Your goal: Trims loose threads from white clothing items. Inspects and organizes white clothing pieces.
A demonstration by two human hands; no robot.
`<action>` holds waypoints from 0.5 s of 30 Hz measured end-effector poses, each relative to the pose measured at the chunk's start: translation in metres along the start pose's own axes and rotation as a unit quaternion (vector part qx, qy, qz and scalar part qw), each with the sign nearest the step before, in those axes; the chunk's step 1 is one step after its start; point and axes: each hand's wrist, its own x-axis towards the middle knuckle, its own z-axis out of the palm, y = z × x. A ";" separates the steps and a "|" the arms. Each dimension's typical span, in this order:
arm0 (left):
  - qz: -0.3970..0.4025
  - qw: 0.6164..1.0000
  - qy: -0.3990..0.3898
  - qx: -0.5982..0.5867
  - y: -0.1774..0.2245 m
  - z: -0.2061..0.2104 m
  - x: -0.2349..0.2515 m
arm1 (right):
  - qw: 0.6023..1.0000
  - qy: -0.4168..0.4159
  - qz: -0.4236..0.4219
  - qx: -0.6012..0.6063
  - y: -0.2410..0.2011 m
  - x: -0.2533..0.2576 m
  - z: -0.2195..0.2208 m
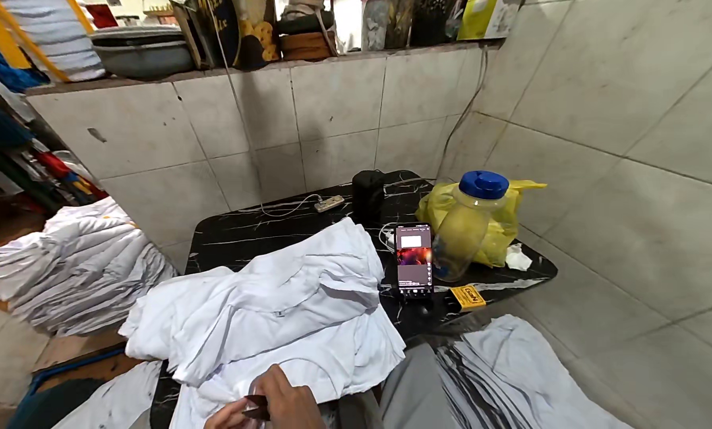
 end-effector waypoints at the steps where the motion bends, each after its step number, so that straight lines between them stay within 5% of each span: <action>1: 0.001 1.000 -0.009 0.003 -0.001 0.002 0.000 | 1.000 -0.022 0.022 0.004 0.000 0.001 -0.003; 9: 0.027 0.987 0.029 0.154 -0.012 0.016 0.000 | 0.999 -0.028 0.034 0.006 -0.002 -0.004 -0.009; 15: 0.082 0.985 0.073 0.130 -0.018 0.015 0.001 | 0.998 0.009 -0.029 0.053 0.004 -0.010 -0.013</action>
